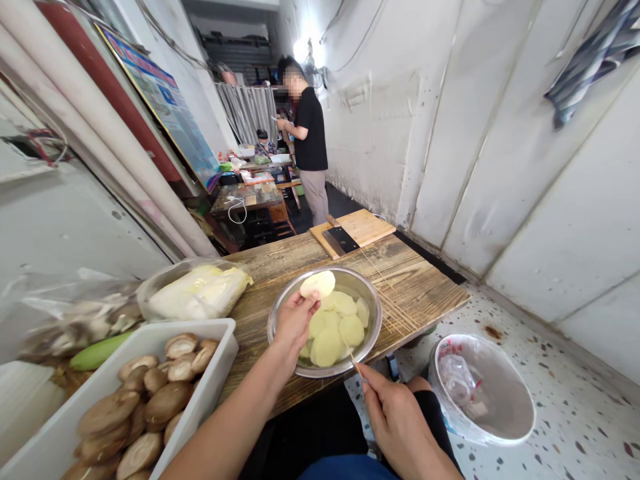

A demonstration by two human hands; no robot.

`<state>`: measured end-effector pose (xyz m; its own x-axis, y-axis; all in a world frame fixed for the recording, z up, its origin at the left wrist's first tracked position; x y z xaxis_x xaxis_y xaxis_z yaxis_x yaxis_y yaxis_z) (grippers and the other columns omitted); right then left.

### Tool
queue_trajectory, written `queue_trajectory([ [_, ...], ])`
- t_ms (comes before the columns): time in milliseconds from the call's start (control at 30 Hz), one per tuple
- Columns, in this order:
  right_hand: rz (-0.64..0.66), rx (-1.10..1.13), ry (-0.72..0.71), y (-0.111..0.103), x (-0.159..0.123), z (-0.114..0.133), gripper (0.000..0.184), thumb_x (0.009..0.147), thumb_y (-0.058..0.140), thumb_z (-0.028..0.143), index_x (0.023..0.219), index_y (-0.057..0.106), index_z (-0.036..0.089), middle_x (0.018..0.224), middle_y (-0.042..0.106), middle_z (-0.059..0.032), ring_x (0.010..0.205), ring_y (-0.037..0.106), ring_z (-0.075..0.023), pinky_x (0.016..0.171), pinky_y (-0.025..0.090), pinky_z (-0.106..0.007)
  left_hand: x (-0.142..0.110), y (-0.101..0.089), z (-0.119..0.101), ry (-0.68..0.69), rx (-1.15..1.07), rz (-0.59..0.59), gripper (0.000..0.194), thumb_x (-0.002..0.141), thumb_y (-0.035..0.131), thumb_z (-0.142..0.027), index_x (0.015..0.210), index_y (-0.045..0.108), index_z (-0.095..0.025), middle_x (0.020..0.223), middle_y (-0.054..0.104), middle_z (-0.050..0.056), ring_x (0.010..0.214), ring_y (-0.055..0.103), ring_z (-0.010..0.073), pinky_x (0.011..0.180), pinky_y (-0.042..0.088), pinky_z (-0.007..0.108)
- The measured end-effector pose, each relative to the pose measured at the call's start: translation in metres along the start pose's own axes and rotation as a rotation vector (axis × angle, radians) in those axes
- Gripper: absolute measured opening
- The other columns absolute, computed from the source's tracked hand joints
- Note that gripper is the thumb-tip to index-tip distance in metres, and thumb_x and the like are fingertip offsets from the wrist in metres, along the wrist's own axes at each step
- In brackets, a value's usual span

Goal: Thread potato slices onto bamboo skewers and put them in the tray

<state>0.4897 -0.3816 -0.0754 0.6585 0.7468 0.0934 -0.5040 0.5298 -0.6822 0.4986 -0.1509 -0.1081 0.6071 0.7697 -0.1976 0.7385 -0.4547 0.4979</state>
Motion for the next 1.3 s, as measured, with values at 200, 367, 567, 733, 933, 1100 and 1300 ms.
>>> queue_trajectory([
  [200,-0.015,0.121,0.048,0.002,0.008,-0.003,0.047,0.094,0.035,0.035,0.130,0.052,0.010,0.055,0.058,0.0012,0.048,0.054,-0.0145,0.048,0.045,-0.023,-0.001,0.001,-0.005,0.107,0.115,0.040,0.028,0.057,0.077,-0.023,0.082,0.066,-0.013,0.080,0.068,0.004,0.069,0.059,0.0109,0.066,0.045,0.021],
  [367,-0.088,0.252,0.033,-0.001,0.022,-0.001,0.040,0.091,0.044,0.037,0.118,0.062,0.013,0.088,0.072,-0.0078,0.077,0.066,-0.0194,0.068,0.053,-0.027,-0.002,0.004,-0.002,0.098,0.146,0.081,0.032,0.059,0.076,-0.027,0.087,0.067,-0.014,0.085,0.068,0.005,0.070,0.059,0.0107,0.068,0.045,0.022],
  [567,-0.103,0.179,-0.014,0.001,0.033,0.009,0.037,0.091,0.041,0.027,0.114,0.066,0.014,0.084,0.073,-0.0070,0.078,0.068,-0.0212,0.071,0.053,-0.030,-0.006,0.007,-0.006,0.140,0.212,0.109,0.028,0.063,0.073,-0.028,0.086,0.066,-0.015,0.082,0.068,0.004,0.069,0.058,0.0108,0.069,0.045,0.022],
  [733,-0.101,0.123,-0.001,-0.001,0.036,0.014,0.039,0.091,0.038,0.025,0.115,0.066,0.013,0.075,0.073,-0.0054,0.065,0.067,-0.0193,0.063,0.053,-0.028,-0.010,0.010,-0.014,0.207,0.267,0.106,0.024,0.066,0.071,-0.028,0.086,0.066,-0.016,0.082,0.068,0.004,0.071,0.059,0.0130,0.069,0.045,0.022],
  [933,-0.118,0.168,-0.031,0.000,0.039,0.014,0.039,0.092,0.038,0.027,0.116,0.065,0.014,0.089,0.074,-0.0088,0.077,0.069,-0.0209,0.071,0.054,-0.030,-0.012,0.013,-0.019,0.249,0.304,0.112,0.019,0.067,0.070,-0.025,0.084,0.066,-0.017,0.082,0.068,0.003,0.073,0.059,0.0136,0.070,0.045,0.022],
  [1100,-0.188,0.177,-0.055,0.000,0.042,0.008,0.037,0.091,0.041,0.026,0.117,0.064,0.014,0.102,0.072,-0.0122,0.091,0.068,-0.0228,0.082,0.053,-0.033,-0.015,0.017,-0.013,0.196,0.296,0.145,0.024,0.065,0.072,-0.025,0.087,0.067,-0.016,0.084,0.069,0.005,0.074,0.060,0.0138,0.070,0.046,0.023],
  [1300,-0.206,0.133,-0.065,0.000,0.039,0.006,0.037,0.091,0.041,0.026,0.115,0.065,0.013,0.102,0.072,-0.0123,0.089,0.069,-0.0227,0.079,0.054,-0.031,-0.014,0.018,-0.010,0.097,0.224,0.121,0.037,0.063,0.075,-0.035,0.092,0.063,-0.015,0.086,0.068,0.006,0.070,0.060,0.0129,0.062,0.046,0.022],
])
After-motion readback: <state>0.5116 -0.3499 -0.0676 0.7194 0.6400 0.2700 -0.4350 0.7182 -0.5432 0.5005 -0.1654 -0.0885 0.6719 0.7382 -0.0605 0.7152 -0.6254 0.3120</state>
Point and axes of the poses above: each hand's wrist, its own x-axis towards the middle knuckle, its own y-axis out of the palm, z = x × y, the point moved 9 cm from there along x, towards the middle knuckle
